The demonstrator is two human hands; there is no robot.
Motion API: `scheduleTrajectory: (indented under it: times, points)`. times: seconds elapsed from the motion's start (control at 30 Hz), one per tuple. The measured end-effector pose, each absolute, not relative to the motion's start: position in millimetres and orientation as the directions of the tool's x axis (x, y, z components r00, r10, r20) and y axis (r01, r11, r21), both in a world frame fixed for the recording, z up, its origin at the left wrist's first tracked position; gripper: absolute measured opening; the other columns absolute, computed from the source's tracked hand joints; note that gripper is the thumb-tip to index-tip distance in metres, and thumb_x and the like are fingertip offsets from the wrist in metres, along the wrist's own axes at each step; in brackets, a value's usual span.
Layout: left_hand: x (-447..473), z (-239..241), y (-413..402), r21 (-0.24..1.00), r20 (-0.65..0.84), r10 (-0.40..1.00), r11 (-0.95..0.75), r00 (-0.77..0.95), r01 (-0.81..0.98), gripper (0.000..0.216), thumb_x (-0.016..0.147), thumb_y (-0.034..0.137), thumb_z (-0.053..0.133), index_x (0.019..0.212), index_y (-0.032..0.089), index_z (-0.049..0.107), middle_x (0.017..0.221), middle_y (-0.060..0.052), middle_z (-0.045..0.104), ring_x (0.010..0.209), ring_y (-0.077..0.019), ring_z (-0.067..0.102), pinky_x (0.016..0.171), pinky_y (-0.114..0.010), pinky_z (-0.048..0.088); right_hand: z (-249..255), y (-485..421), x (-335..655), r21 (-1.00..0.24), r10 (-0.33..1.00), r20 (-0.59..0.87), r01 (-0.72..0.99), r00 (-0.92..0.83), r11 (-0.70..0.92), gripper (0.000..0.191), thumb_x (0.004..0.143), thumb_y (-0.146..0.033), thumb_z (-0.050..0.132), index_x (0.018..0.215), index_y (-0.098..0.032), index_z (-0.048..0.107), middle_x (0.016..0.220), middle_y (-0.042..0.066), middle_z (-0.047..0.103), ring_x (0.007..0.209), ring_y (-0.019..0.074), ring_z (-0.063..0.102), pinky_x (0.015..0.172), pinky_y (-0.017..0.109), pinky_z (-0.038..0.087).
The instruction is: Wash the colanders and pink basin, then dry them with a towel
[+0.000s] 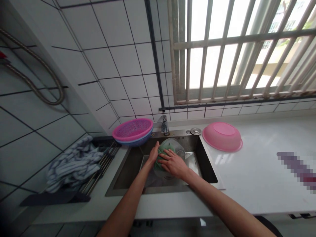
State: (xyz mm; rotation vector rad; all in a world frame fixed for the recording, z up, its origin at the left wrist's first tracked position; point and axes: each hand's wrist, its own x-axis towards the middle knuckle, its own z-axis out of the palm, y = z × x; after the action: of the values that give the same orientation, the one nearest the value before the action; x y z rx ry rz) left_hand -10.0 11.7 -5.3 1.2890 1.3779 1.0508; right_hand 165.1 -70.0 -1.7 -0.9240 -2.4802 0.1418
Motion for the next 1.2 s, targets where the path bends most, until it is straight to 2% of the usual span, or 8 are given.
scheduleTrajectory:
  times: [0.07,0.23,0.47,0.57,0.73,1.0,1.1,1.2]
  points:
    - [-9.3,-5.9,9.7,0.985,-0.086,0.996,0.080,0.035,0.154,0.073,0.090,0.077,0.044,0.083,0.013,0.077,0.089,-0.014,0.079,0.094,-0.0294,0.073,0.089,-0.036,0.055,0.1,-55.9,176.0,-0.317,0.708,0.410,0.638,-0.575,0.702,0.043,0.109,-0.039,0.044,0.147,-0.028,0.061,0.156,0.006,0.055,0.153,0.0281,0.038,0.127,0.051,0.030]
    - [-9.5,-8.4,6.7,0.973,-0.217,0.971,0.207,0.097,0.100,0.071,0.094,0.075,0.038,0.087,0.015,0.075,0.061,-0.007,0.069,0.058,-0.0242,0.066,0.066,-0.037,0.057,4.5,-29.5,197.1,-0.462,0.853,0.375,0.724,-0.363,0.512,0.051,0.109,-0.044,0.041,0.153,-0.021,0.055,0.155,0.013,0.055,0.144,0.0282,0.051,0.121,0.048,0.041]
    - [-13.3,-9.5,10.3,0.978,-0.180,0.982,0.185,-0.055,0.100,0.074,0.085,0.083,0.047,0.081,0.015,0.074,0.085,-0.011,0.078,0.087,-0.0269,0.072,0.082,-0.034,0.056,-0.8,-81.5,170.5,-0.288,0.597,0.375,0.523,-0.709,0.803,0.040,0.106,-0.040,0.052,0.144,-0.032,0.064,0.157,0.003,0.054,0.157,0.0306,0.029,0.129,0.057,0.023]
    - [-12.5,-7.2,8.4,0.980,-0.155,0.987,0.158,-0.037,0.119,0.079,0.081,0.088,0.049,0.085,0.014,0.075,0.088,-0.011,0.078,0.087,-0.0266,0.072,0.080,-0.033,0.056,2.3,-67.5,183.0,-0.327,0.645,0.391,0.557,-0.656,0.764,0.043,0.106,-0.040,0.051,0.148,-0.031,0.060,0.160,0.004,0.050,0.156,0.0292,0.033,0.129,0.054,0.027]
    - [-12.4,-2.7,2.9,0.961,-0.254,0.961,0.238,0.106,0.142,0.087,0.085,0.091,0.033,0.086,0.015,0.074,0.057,-0.005,0.065,0.052,-0.0209,0.062,0.057,-0.033,0.053,5.6,-31.2,207.6,-0.488,0.854,0.356,0.703,-0.380,0.517,0.055,0.108,-0.048,0.042,0.156,-0.020,0.051,0.157,0.014,0.052,0.144,0.0288,0.051,0.121,0.049,0.041]
    - [-10.2,0.1,5.4,0.971,-0.078,0.995,0.061,0.062,0.233,0.084,0.079,0.094,0.040,0.071,0.015,0.068,0.075,-0.011,0.075,0.078,-0.0252,0.068,0.074,-0.034,0.053,0.5,-79.8,186.8,-0.320,0.649,0.381,0.565,-0.658,0.760,0.042,0.107,-0.042,0.049,0.147,-0.034,0.061,0.163,0.000,0.046,0.158,0.0311,0.026,0.129,0.058,0.022]
    - [-7.6,0.2,2.2,0.974,-0.061,0.994,0.038,0.095,0.223,0.082,0.079,0.093,0.042,0.076,0.016,0.068,0.074,-0.010,0.074,0.074,-0.0249,0.068,0.069,-0.034,0.053,-3.3,-60.5,201.6,-0.419,0.738,0.399,0.608,-0.543,0.674,0.047,0.107,-0.043,0.047,0.152,-0.031,0.055,0.163,0.004,0.046,0.155,0.0284,0.035,0.128,0.053,0.029]
    - [-5.4,-1.0,-2.2,0.979,-0.088,0.982,0.054,0.167,0.196,0.076,0.082,0.090,0.043,0.081,0.017,0.063,0.059,-0.004,0.065,0.053,-0.0207,0.063,0.055,-0.032,0.050,-10.0,-26.3,221.1,-0.613,0.874,0.374,0.624,-0.311,0.485,0.053,0.108,-0.048,0.042,0.152,-0.022,0.056,0.155,0.011,0.055,0.145,0.0282,0.050,0.122,0.049,0.040]
